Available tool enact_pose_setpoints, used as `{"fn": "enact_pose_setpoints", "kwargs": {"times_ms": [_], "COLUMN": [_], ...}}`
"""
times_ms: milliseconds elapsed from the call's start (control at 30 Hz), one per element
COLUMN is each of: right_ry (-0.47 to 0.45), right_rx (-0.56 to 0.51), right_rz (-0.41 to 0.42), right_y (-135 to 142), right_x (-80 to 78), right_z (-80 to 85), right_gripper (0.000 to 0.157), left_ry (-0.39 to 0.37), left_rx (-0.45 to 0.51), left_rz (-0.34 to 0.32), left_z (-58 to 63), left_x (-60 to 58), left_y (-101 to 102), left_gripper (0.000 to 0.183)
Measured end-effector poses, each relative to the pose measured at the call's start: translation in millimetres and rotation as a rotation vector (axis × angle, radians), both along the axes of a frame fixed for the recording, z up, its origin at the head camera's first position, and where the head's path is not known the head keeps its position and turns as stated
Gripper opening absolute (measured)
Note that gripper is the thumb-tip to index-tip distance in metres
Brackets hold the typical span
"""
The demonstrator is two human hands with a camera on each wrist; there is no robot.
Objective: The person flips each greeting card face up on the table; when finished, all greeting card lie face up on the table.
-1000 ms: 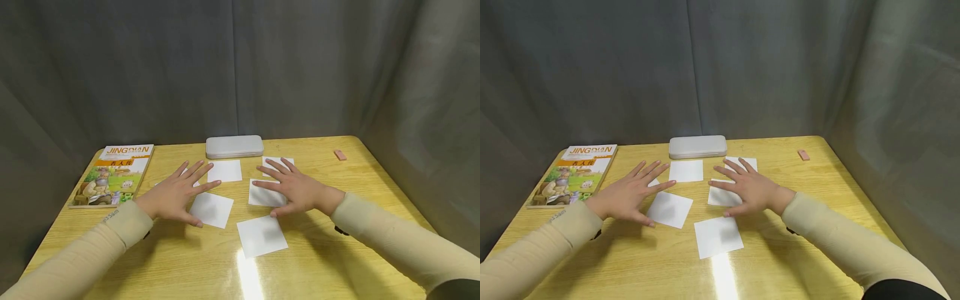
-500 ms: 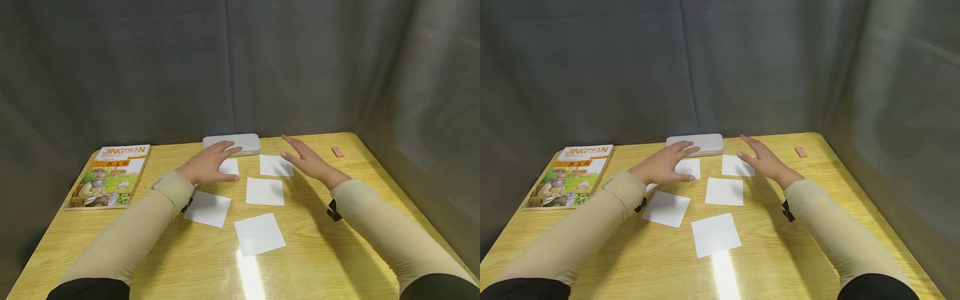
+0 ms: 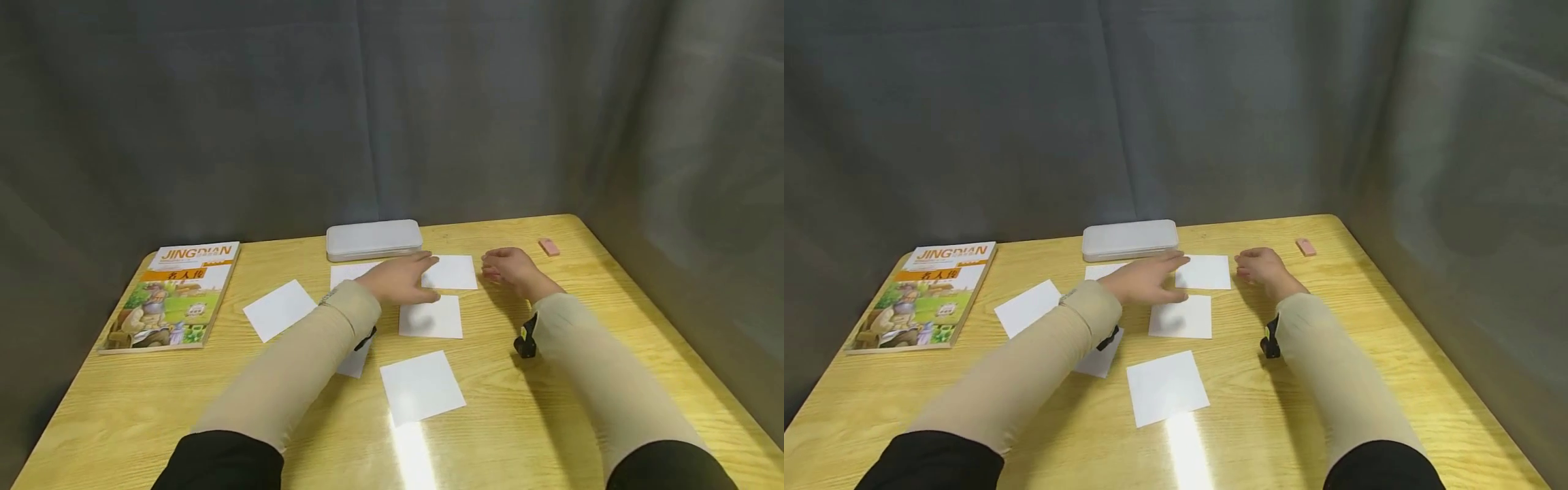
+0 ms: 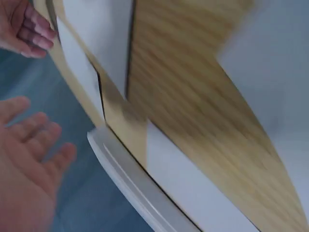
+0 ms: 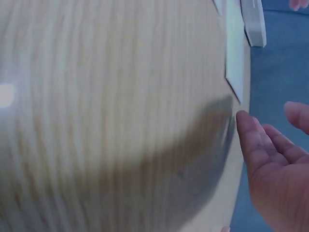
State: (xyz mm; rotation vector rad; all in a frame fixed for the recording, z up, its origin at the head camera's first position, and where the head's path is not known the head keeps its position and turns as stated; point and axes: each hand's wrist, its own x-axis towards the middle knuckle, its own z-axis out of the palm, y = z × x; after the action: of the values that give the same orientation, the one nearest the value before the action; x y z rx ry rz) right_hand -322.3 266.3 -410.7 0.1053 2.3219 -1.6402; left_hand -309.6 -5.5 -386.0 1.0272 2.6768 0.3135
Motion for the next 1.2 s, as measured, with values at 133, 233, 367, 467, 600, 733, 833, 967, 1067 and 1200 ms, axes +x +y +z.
{"fn": "enact_pose_setpoints", "kwargs": {"times_ms": [133, 233, 367, 467, 600, 733, 833, 967, 1067, 1200], "right_ry": [-0.024, -0.032, -0.041, -0.061, -0.107, -0.139, -0.145, -0.118, -0.074, -0.017], "right_rx": [0.031, 0.045, 0.031, 0.013, -0.041, -0.095, -0.105, -0.146, -0.188, -0.234], "right_rz": [-0.017, -0.040, -0.042, -0.064, -0.145, -0.187, -0.188, -0.183, -0.163, -0.128], "right_y": [-2, -4, -12, -20, -23, -22, -23, -22, -18, -13], "right_x": [-4.6, -5.6, -5.3, -6.3, -8.6, -8.4, -6.3, -0.3, 3.9, 7.3], "right_z": [-8.3, -8.9, -6.3, -7.4, -12.8, -19.1, -22.8, -21.5, -14.7, -1.1], "right_gripper": [0.048, 0.046, 0.044, 0.043, 0.041, 0.037, 0.033, 0.031, 0.031, 0.033], "left_ry": [-0.071, -0.105, -0.128, -0.133, -0.130, -0.135, -0.156, -0.137, -0.148, -0.352], "left_rx": [-0.076, -0.108, -0.161, -0.180, -0.176, -0.157, -0.133, -0.033, 0.173, 0.518], "left_rz": [0.002, 0.005, 0.028, 0.044, 0.052, 0.058, 0.071, 0.109, 0.235, 0.450], "left_z": [-7.5, -12.7, -19.2, -24.0, -29.2, -30.9, -31.6, -33.0, -31.0, -22.3], "left_x": [3.1, 1.2, -3.5, -5.8, -7.3, -6.8, -5.2, -4.3, -5.9, -9.3], "left_y": [17, 25, 27, 26, 26, 28, 28, 26, 21, 15], "left_gripper": [0.084, 0.085, 0.079, 0.074, 0.069, 0.067, 0.066, 0.063, 0.064, 0.070]}}
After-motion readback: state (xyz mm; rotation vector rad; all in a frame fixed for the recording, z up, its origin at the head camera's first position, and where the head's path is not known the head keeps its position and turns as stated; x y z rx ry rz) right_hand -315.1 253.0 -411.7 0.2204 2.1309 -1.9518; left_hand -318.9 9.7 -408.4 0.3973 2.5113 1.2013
